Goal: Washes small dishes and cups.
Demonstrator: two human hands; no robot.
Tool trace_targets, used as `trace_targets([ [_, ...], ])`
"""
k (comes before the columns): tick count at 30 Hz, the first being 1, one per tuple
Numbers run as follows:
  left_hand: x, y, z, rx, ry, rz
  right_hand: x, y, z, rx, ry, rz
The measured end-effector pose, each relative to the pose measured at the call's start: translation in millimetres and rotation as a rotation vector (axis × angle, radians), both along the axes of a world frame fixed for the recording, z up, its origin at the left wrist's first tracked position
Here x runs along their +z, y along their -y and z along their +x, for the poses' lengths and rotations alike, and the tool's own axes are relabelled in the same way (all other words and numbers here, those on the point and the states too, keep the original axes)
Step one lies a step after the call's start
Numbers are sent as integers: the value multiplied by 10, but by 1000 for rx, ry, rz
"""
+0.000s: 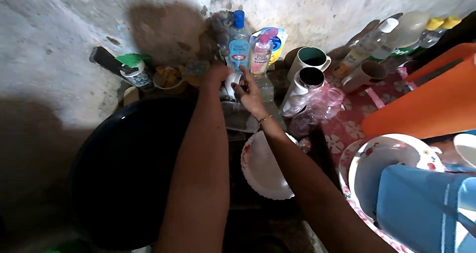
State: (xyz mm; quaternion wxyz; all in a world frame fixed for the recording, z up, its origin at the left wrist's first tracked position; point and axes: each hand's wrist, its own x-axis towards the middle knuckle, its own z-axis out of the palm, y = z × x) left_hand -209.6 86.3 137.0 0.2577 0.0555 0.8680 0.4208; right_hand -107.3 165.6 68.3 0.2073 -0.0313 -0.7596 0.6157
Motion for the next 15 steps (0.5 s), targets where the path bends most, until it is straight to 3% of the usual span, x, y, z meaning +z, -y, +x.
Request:
trace_targets([
  [4,0,-6,-28,13,-17,-3,26,-10,8,17,-101,13],
  [8,-7,19,-3,28,12,98,-62,-79,61,-342,-59,-50],
  [10,5,15,7,35,80,194,-74,-88,74,-333,131,-281],
  [12,25,14,8,22,140,242,-7,-52,76,-135,351,-672],
  [15,8,2,6,-46,144,152,49,28,41,59,345,-1041],
])
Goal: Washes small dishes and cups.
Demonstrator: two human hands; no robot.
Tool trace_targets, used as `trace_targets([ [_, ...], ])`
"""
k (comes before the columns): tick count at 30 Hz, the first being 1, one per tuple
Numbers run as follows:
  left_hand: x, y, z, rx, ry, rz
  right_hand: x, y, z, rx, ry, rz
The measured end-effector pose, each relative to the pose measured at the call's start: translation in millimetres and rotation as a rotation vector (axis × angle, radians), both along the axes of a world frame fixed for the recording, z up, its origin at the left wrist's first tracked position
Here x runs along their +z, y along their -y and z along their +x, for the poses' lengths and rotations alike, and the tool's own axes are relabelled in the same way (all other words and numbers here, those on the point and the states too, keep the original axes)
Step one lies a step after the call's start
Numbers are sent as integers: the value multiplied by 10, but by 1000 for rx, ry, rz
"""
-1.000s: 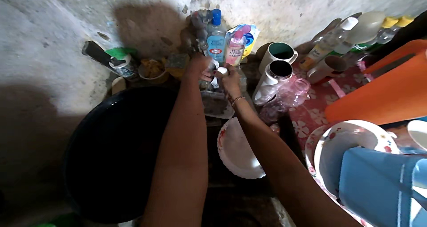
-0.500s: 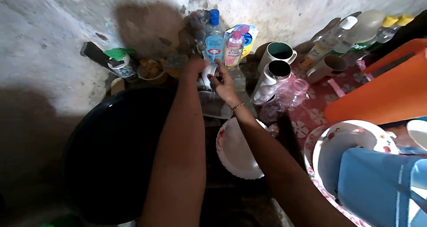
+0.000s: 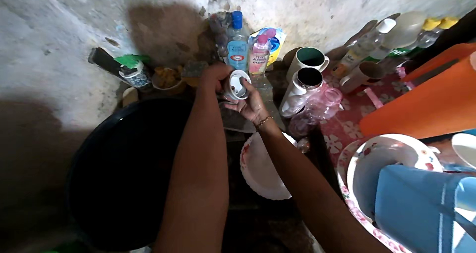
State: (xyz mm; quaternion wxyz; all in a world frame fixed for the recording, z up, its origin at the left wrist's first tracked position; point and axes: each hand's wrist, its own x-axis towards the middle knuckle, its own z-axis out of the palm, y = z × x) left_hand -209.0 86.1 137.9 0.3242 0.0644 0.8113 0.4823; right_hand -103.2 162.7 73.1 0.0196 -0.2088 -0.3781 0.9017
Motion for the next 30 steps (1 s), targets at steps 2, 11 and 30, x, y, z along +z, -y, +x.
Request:
trace_targets([
  [2,-15,6,-25,2,-67,-97,42,63,-76,-97,12,23],
  [11,56,-9,25,40,4,-11,-149,-59,-308,-280,-67,495],
  [30,96,40,-32,-259,-374,-415,-22,148,-264,-157,26,263],
])
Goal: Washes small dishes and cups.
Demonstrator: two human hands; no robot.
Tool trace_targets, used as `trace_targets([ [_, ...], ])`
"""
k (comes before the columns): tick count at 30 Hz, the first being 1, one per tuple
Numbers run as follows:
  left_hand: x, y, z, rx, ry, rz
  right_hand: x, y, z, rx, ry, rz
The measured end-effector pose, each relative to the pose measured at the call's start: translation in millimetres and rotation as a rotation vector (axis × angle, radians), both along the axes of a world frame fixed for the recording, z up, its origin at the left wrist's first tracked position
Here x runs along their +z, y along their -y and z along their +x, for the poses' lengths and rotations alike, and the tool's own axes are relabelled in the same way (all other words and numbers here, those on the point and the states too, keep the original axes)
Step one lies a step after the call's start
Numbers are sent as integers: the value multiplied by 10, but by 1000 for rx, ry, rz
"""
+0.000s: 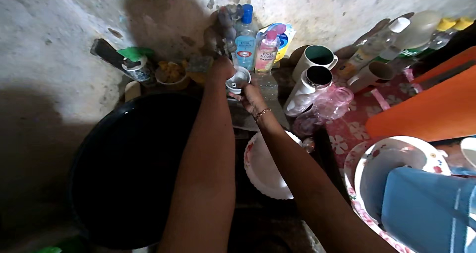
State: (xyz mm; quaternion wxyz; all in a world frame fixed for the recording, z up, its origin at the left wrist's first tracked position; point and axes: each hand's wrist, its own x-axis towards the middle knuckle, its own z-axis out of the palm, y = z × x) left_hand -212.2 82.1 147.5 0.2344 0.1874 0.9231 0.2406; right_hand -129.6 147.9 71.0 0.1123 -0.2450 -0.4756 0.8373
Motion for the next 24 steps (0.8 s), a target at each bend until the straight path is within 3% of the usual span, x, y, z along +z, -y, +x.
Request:
trace_targets([
  [9,-18,9,-44,-23,-96,56,-14,-81,-40,42,-18,-155],
  [13,-30,10,-51,20,-42,129,-36,-120,14,9,60,-197],
  [19,-164,-22,-124,54,53,382,-32,-166,99,99,-107,-356],
  [24,-116,-37,-93,149,241,442,-135,-195,91,-1,-239,-105],
])
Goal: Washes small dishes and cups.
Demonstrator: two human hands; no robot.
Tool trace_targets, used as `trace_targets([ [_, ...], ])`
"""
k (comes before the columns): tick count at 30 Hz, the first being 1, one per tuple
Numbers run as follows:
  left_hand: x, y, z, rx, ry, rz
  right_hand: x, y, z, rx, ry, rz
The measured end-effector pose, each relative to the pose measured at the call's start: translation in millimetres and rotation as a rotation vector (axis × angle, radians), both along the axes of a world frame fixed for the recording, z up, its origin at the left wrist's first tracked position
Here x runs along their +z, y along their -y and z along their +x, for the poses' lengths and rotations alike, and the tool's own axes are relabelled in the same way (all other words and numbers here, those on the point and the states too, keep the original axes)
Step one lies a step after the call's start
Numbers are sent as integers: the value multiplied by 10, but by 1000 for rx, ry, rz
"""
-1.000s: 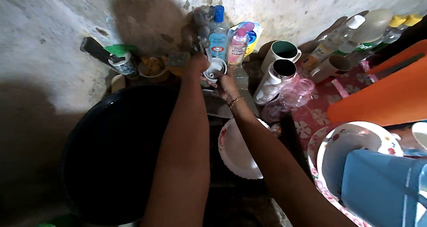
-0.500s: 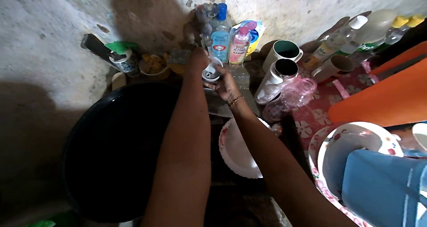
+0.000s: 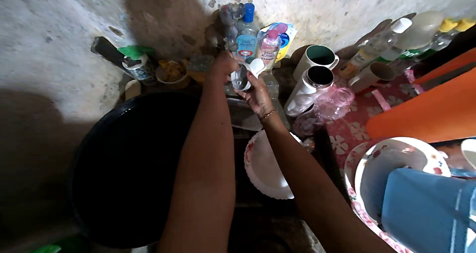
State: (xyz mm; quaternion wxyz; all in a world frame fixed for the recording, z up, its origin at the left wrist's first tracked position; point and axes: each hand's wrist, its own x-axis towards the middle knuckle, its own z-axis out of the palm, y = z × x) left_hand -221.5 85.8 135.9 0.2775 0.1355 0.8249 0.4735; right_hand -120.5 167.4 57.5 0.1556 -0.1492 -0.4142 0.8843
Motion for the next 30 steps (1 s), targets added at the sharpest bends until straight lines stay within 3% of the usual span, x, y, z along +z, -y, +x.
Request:
trace_targets([
  [5,77,-25,95,163,174,-12,-156,-49,-59,-249,19,640],
  [8,103,-14,128,155,161,-23,-202,-29,-80,-263,-3,768],
  [22,37,-4,42,118,-18,-142,76,18,56,-96,155,204],
  [30,56,5,51,-16,-119,-221,26,-22,165,-90,93,115],
])
